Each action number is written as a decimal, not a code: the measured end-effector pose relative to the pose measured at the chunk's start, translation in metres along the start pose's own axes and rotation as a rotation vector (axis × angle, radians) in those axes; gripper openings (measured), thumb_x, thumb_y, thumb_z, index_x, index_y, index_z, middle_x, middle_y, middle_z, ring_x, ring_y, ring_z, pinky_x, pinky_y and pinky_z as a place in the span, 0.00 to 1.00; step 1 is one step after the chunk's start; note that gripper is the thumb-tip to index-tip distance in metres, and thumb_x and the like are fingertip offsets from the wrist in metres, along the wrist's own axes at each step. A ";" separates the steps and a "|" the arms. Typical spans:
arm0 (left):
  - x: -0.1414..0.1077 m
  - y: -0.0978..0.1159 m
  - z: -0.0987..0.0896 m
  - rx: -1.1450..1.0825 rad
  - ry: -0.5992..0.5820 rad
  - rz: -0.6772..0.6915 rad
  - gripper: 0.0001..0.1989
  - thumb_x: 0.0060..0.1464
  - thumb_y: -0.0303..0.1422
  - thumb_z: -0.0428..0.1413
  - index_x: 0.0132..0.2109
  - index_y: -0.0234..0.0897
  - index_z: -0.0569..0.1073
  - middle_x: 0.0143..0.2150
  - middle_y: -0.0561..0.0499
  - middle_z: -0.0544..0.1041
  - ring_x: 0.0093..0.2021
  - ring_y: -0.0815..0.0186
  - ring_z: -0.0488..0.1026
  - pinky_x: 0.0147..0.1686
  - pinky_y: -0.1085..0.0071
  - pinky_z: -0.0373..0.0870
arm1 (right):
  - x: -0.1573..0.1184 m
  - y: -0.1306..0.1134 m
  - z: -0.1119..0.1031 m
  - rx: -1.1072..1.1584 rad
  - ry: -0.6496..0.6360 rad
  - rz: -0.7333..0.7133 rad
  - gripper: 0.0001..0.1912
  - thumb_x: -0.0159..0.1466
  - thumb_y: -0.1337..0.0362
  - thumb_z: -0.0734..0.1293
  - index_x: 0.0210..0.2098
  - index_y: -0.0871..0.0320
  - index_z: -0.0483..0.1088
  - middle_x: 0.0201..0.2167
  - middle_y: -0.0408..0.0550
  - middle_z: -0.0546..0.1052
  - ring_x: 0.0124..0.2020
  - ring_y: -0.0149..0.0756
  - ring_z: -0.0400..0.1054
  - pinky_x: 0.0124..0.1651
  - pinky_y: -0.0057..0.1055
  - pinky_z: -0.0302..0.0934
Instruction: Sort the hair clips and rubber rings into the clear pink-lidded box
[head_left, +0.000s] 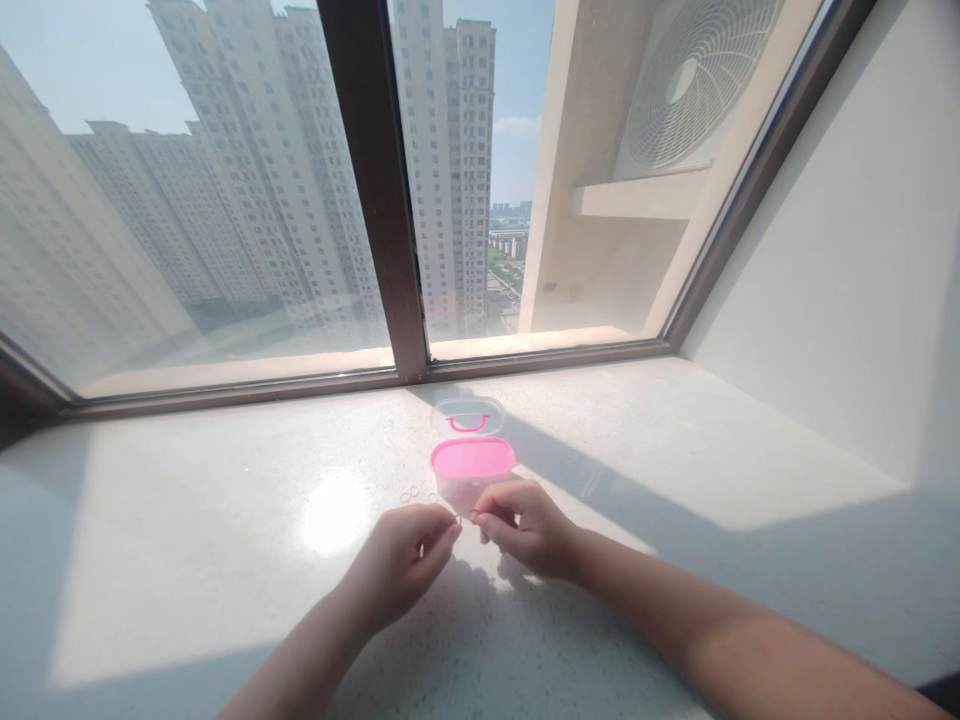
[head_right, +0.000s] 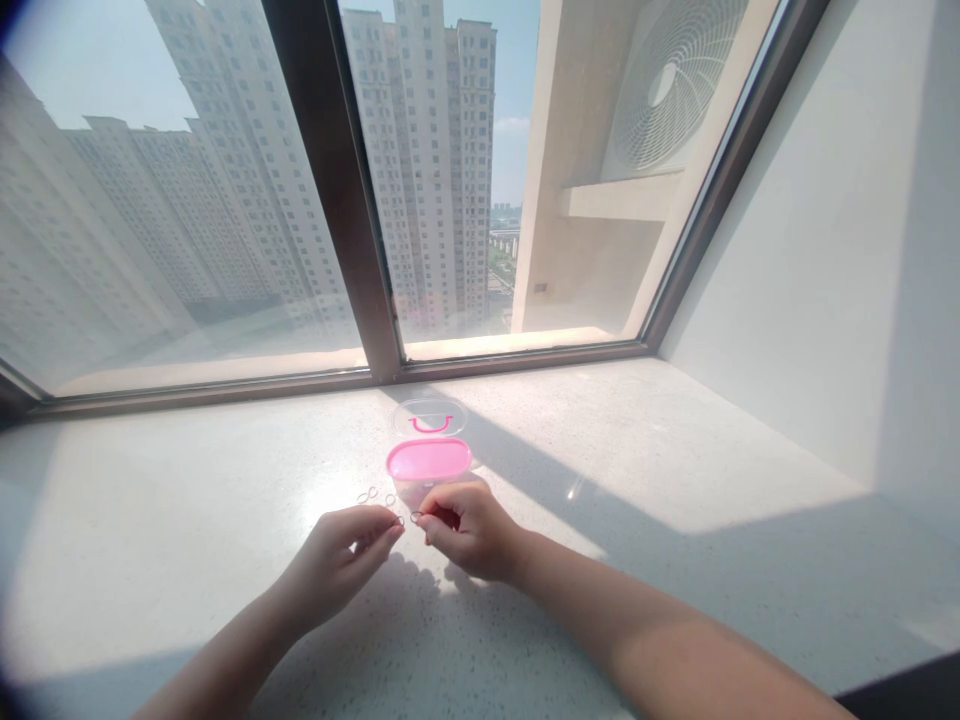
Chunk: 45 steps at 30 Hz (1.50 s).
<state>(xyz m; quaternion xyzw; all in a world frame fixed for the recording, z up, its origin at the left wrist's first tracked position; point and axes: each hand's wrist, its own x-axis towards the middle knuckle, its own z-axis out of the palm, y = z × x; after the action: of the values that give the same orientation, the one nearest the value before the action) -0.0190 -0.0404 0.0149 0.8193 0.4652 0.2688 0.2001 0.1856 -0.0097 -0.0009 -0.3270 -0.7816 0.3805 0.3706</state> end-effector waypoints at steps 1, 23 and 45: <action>0.000 0.000 0.000 0.001 -0.003 0.000 0.15 0.61 0.32 0.48 0.27 0.35 0.71 0.22 0.55 0.67 0.24 0.70 0.61 0.26 0.74 0.58 | 0.000 0.000 0.000 0.002 -0.001 -0.001 0.09 0.60 0.70 0.64 0.25 0.62 0.73 0.19 0.43 0.71 0.19 0.26 0.58 0.24 0.23 0.53; 0.000 0.000 0.004 0.024 -0.052 0.066 0.15 0.60 0.31 0.48 0.24 0.36 0.66 0.20 0.57 0.61 0.23 0.71 0.59 0.25 0.75 0.55 | -0.002 0.000 0.004 0.100 -0.041 -0.007 0.09 0.56 0.74 0.63 0.31 0.63 0.76 0.22 0.47 0.76 0.20 0.28 0.65 0.24 0.23 0.59; -0.001 -0.003 0.006 -0.047 0.007 0.055 0.08 0.57 0.33 0.53 0.33 0.37 0.74 0.23 0.54 0.73 0.23 0.71 0.66 0.25 0.75 0.63 | -0.001 -0.003 0.007 -0.034 0.010 -0.071 0.07 0.55 0.72 0.64 0.29 0.62 0.76 0.20 0.43 0.72 0.20 0.27 0.59 0.23 0.23 0.53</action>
<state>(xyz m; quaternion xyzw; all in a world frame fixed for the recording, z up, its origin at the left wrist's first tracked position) -0.0173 -0.0403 0.0082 0.8260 0.4365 0.2881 0.2102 0.1799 -0.0145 -0.0021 -0.3072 -0.7974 0.3519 0.3821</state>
